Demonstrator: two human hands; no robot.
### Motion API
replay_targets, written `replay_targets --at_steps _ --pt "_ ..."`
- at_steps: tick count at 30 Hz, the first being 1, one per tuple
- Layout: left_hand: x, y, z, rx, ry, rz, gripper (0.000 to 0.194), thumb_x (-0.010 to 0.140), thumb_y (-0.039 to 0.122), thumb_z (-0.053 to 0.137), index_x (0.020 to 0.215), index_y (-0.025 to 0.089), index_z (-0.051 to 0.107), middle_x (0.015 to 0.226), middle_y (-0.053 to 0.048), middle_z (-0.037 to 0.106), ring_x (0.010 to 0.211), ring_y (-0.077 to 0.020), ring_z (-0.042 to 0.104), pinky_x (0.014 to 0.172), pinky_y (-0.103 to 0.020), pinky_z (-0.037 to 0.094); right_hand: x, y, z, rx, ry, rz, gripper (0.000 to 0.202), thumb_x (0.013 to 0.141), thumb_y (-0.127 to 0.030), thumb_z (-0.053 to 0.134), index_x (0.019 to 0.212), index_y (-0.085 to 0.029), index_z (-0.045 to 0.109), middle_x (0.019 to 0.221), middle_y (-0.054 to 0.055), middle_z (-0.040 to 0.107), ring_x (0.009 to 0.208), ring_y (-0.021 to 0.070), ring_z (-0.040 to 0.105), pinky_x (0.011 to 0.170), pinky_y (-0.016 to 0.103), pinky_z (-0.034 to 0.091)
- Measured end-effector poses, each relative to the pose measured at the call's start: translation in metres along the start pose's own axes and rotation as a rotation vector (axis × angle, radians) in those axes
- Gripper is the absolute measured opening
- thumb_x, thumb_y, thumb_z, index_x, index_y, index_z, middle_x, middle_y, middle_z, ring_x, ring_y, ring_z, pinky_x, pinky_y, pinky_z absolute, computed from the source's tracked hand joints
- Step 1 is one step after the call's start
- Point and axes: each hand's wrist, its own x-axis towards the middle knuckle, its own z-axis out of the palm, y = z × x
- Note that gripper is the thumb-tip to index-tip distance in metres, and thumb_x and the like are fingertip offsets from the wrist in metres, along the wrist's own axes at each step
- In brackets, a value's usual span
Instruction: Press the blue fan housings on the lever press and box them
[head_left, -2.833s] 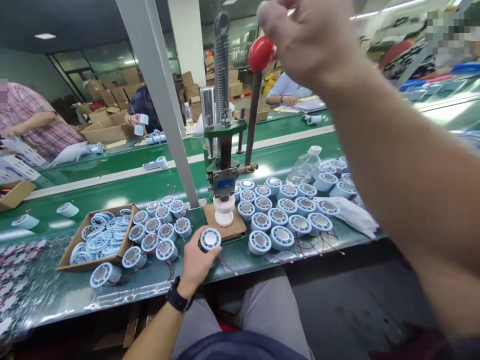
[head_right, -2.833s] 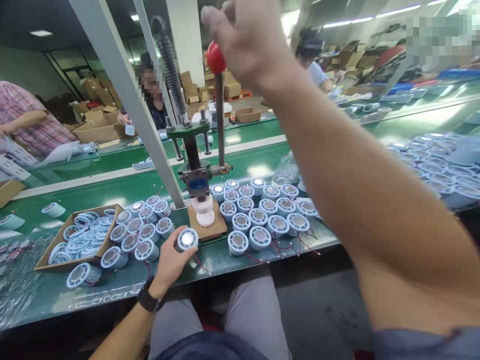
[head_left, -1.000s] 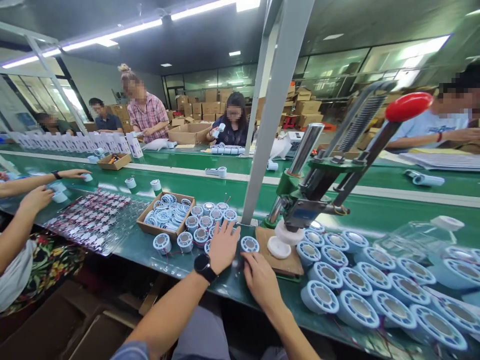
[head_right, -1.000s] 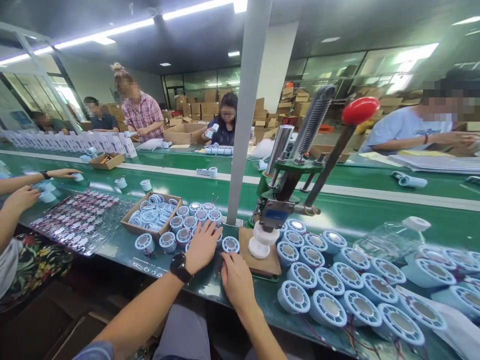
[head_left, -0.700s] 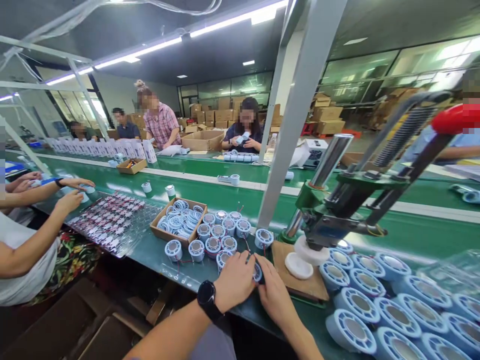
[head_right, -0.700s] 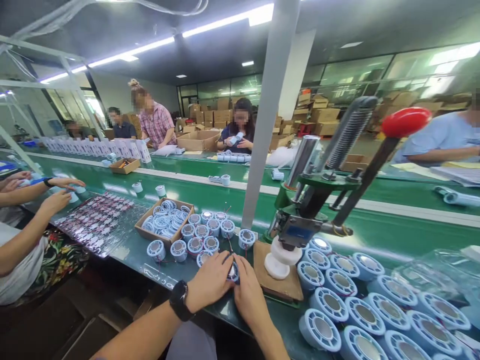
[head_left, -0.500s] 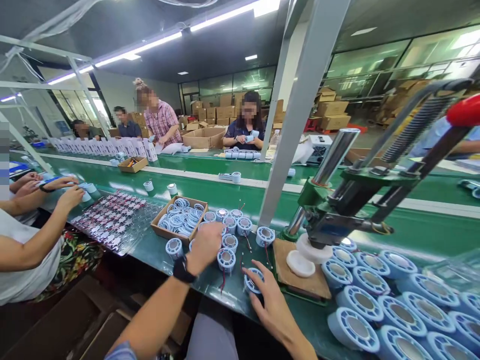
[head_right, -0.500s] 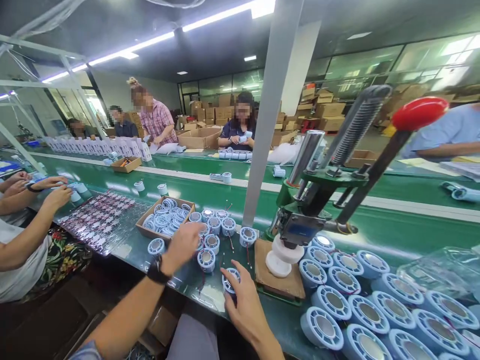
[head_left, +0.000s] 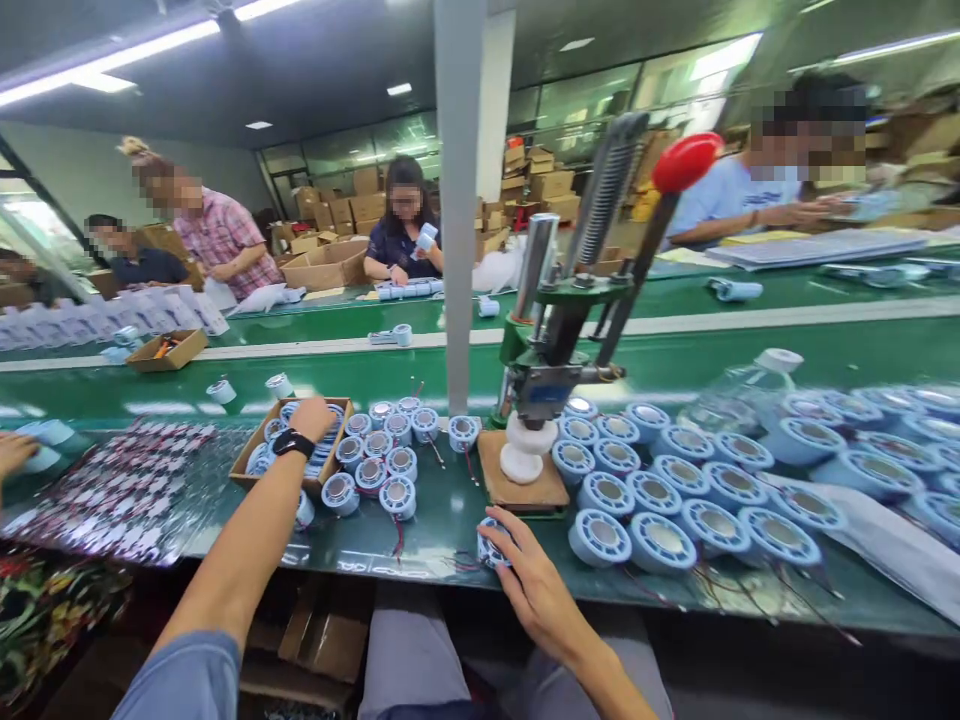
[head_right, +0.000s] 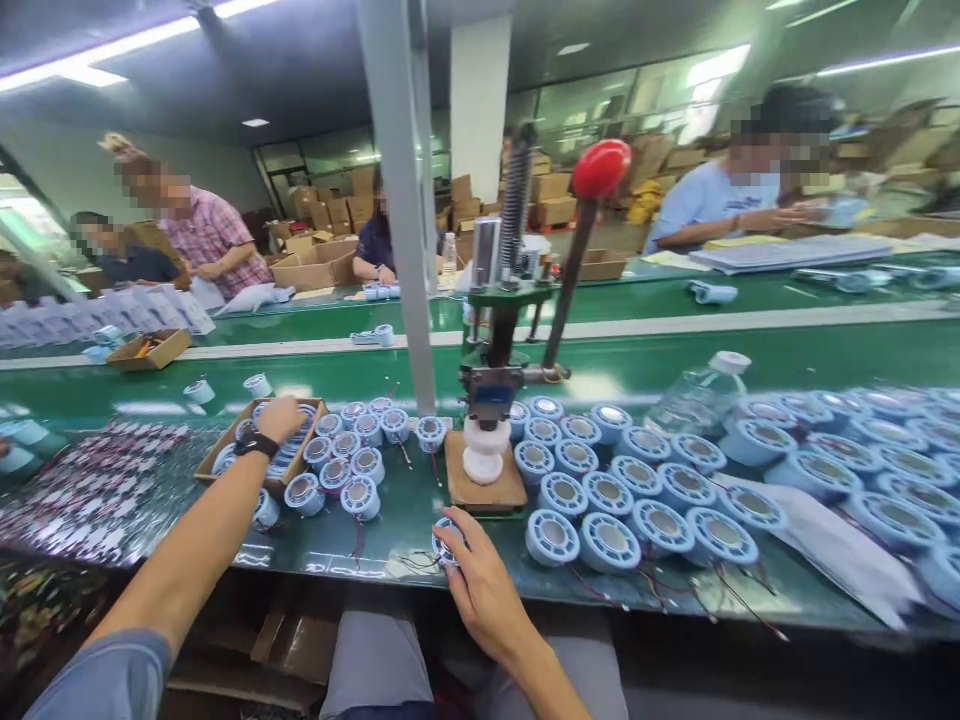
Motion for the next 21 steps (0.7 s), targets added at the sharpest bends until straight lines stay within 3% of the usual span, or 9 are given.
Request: replay_targets --at_steps 3,5,6,7,9,11,14,17,21 --pt "-0.021 0.016 -0.021 -0.044 0.139 -0.042 0.032 0.09 0.021 0.044 0.11 0.002 0.061 0.109 -0.023 0.067 0.101 -0.0298 0.064 0.083 -0.035 0.049 -0.006 0.003 -0.011 0.008 0.021 0.034 0.028 0.092 -0.026 0.051 0.116 -0.022 0.065 0.137 0.009 0.055 0.128 0.0252 0.048 0.105 0.045 0.047" --pt "-0.058 0.037 -0.018 -0.174 0.174 0.018 0.034 0.092 0.025 0.041 0.113 0.007 0.06 0.106 -0.016 0.069 0.095 -0.0248 0.065 0.08 -0.032 0.05 -0.007 0.006 -0.013 0.02 0.06 0.085 0.018 0.089 -0.027 0.059 0.104 -0.022 0.067 0.13 0.009 0.06 0.118 0.0243 0.052 0.099 0.043 0.05" --pt "-0.083 0.05 -0.009 -0.37 0.148 0.107 0.031 0.09 0.028 0.046 0.109 0.01 0.062 0.098 -0.011 0.07 0.087 -0.0227 0.066 0.075 -0.029 0.051 -0.007 0.008 -0.013 0.028 0.082 0.1 0.014 0.088 -0.026 0.06 0.099 -0.022 0.067 0.127 0.008 0.061 0.115 0.0234 0.054 0.097 0.042 0.051" --pt "-0.111 0.063 0.004 -0.558 0.02 0.24 0.028 0.088 0.03 0.05 0.104 0.013 0.065 0.093 -0.008 0.071 0.082 -0.0221 0.066 0.071 -0.029 0.051 -0.006 0.009 -0.013 0.039 0.105 0.109 0.012 0.087 -0.023 0.059 0.097 -0.021 0.067 0.126 0.009 0.062 0.113 0.0227 0.055 0.096 0.041 0.051" --pt "-0.163 0.088 0.038 -0.62 -0.149 0.357 0.016 0.081 0.03 0.062 0.089 0.018 0.069 0.076 -0.001 0.069 0.067 -0.0186 0.065 0.064 -0.027 0.051 -0.006 0.012 -0.011 0.063 0.155 0.121 0.015 0.086 -0.02 0.058 0.099 -0.02 0.066 0.127 0.011 0.06 0.115 0.0221 0.056 0.096 0.039 0.051" --pt "-0.2 0.106 0.071 -0.545 -0.239 0.417 0.012 0.079 0.021 0.064 0.088 0.016 0.071 0.076 -0.003 0.069 0.067 -0.0192 0.064 0.066 -0.029 0.051 -0.008 0.013 -0.01 0.082 0.199 0.149 0.021 0.084 -0.02 0.059 0.104 -0.019 0.066 0.128 0.013 0.057 0.117 0.0221 0.057 0.097 0.037 0.051" --pt "-0.219 0.112 0.097 -0.403 -0.186 0.483 0.021 0.087 0.019 0.057 0.103 0.013 0.069 0.093 -0.011 0.067 0.084 -0.024 0.065 0.081 -0.038 0.052 -0.013 0.012 -0.012 0.093 0.211 0.197 0.024 0.084 -0.021 0.059 0.106 -0.019 0.067 0.127 0.013 0.055 0.116 0.0217 0.059 0.097 0.035 0.052" --pt "-0.217 0.102 0.101 -0.412 -0.129 0.556 0.035 0.093 0.023 0.051 0.126 0.014 0.06 0.12 -0.014 0.059 0.109 -0.0259 0.06 0.096 -0.041 0.049 -0.018 0.01 -0.014 0.094 0.214 0.218 0.024 0.085 -0.022 0.058 0.107 -0.021 0.068 0.127 0.012 0.055 0.115 0.0217 0.06 0.096 0.033 0.053" --pt "-0.221 0.096 0.106 -0.358 -0.168 0.716 0.059 0.086 0.021 0.062 0.142 0.023 0.045 0.143 -0.011 0.047 0.132 -0.0306 0.042 0.11 -0.049 0.039 -0.02 0.011 -0.014 0.126 0.228 0.254 0.03 0.085 -0.024 0.061 0.114 -0.021 0.066 0.124 0.011 0.059 0.114 0.0208 0.061 0.096 0.033 0.054"
